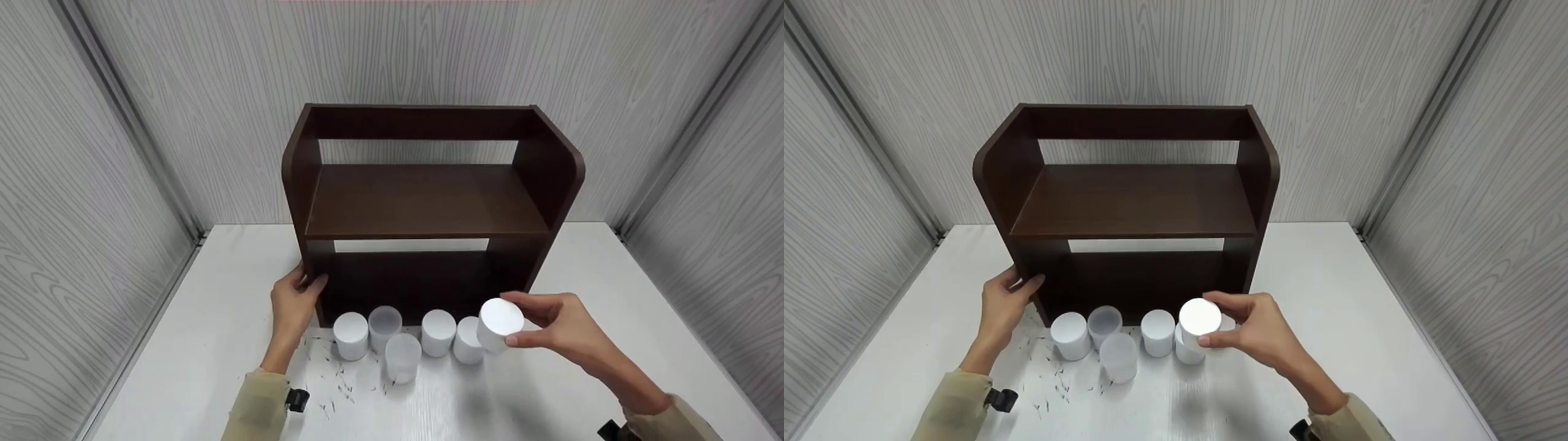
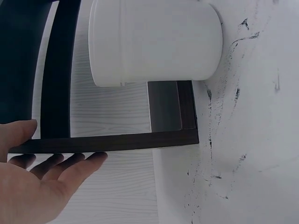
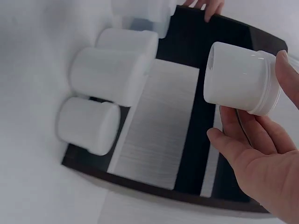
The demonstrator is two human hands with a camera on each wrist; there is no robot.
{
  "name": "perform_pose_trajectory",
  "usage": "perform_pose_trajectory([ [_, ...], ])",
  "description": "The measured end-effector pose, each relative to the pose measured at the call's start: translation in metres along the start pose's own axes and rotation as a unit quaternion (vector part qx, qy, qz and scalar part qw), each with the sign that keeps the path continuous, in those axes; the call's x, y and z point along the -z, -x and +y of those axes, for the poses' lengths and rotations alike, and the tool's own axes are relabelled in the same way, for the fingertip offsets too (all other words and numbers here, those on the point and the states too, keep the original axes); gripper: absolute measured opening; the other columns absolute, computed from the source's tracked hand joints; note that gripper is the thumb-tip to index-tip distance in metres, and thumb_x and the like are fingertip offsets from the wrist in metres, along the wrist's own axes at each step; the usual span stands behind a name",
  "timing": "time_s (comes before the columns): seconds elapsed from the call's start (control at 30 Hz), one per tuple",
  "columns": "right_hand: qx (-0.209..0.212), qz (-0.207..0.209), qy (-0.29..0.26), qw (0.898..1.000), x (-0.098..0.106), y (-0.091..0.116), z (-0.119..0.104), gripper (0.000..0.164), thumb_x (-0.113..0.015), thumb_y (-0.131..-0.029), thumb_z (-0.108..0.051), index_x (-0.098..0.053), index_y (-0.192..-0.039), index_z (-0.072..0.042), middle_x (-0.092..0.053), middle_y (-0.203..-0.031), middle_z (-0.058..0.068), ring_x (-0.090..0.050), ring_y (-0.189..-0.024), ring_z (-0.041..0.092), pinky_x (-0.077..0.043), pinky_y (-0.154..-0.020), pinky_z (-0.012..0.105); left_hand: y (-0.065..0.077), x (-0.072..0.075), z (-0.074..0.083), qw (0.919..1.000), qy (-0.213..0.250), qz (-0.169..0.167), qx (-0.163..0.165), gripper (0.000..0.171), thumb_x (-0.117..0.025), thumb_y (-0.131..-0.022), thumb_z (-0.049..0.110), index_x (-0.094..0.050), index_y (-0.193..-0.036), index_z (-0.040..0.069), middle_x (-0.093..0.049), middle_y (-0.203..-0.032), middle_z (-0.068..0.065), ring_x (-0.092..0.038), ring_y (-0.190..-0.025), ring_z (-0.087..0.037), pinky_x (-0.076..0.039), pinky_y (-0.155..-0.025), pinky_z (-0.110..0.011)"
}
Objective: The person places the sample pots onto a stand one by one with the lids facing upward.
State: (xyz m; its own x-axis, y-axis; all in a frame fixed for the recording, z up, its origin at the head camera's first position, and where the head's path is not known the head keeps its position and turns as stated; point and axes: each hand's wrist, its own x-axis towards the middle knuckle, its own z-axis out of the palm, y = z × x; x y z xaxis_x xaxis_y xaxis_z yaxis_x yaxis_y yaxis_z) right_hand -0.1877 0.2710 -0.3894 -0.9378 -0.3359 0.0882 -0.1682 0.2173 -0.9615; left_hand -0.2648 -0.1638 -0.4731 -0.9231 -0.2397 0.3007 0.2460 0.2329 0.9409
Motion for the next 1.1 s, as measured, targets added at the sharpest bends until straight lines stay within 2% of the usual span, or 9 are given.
perform_pose_trajectory([
  [0.2,0.017,-0.01,0.008,1.0,-0.008,-0.016,-0.035,0.066,-0.092,-0.077,0.0,-0.064,-0.137,0.01,-0.069,-0.133,0.02,-0.065,-0.125,0.017,-0.053,-0.101,0.03,-0.001,0.001,0.0,1.0,-0.004,-0.002,0.003,0.052,-0.077,-0.097,0.012,-0.06,-0.143,-0.005,-0.061,-0.142,-0.028,-0.062,-0.127,-0.044,-0.056,-0.098,-0.04],
  [0.4,0.021,-0.017,-0.003,1.0,-0.018,-0.036,-0.073,0.066,-0.091,-0.077,0.002,-0.065,-0.137,0.007,-0.071,-0.131,0.017,-0.068,-0.123,0.02,-0.058,-0.094,0.033,-0.001,0.003,0.0,0.9998,-0.018,-0.002,0.013,0.054,-0.074,-0.099,0.013,-0.055,-0.146,-0.007,-0.057,-0.146,-0.029,-0.061,-0.128,-0.047,-0.055,-0.099,-0.044],
  [0.57,0.036,-0.026,-0.007,0.999,-0.026,-0.054,-0.1,0.067,-0.092,-0.076,0.003,-0.066,-0.137,0.006,-0.073,-0.128,0.016,-0.07,-0.118,0.024,-0.058,-0.094,0.035,-0.001,0.003,0.0,0.9996,-0.024,0.0,0.013,0.055,-0.073,-0.1,0.012,-0.054,-0.147,-0.007,-0.057,-0.145,-0.029,-0.062,-0.126,-0.046,-0.056,-0.098,-0.043],
  [0.87,0.049,-0.018,-0.019,0.998,-0.032,-0.092,-0.128,0.066,-0.091,-0.075,0.005,-0.067,-0.136,0.004,-0.076,-0.119,0.015,-0.074,-0.108,0.025,-0.059,-0.092,0.035,-0.003,0.002,-0.001,0.9997,-0.021,0.006,0.003,0.05,-0.072,-0.099,0.008,-0.057,-0.143,-0.009,-0.059,-0.142,-0.03,-0.064,-0.123,-0.046,-0.057,-0.095,-0.041],
  [1.1,0.051,-0.018,-0.004,0.999,-0.035,-0.12,-0.147,0.062,-0.093,-0.076,-0.002,-0.07,-0.134,0.0,-0.077,-0.116,0.015,-0.073,-0.106,0.024,-0.059,-0.091,0.035,-0.003,0.0,-0.002,0.9997,-0.022,0.008,-0.001,0.048,-0.072,-0.098,0.005,-0.057,-0.141,-0.012,-0.059,-0.141,-0.032,-0.064,-0.122,-0.047,-0.057,-0.094,-0.039],
])
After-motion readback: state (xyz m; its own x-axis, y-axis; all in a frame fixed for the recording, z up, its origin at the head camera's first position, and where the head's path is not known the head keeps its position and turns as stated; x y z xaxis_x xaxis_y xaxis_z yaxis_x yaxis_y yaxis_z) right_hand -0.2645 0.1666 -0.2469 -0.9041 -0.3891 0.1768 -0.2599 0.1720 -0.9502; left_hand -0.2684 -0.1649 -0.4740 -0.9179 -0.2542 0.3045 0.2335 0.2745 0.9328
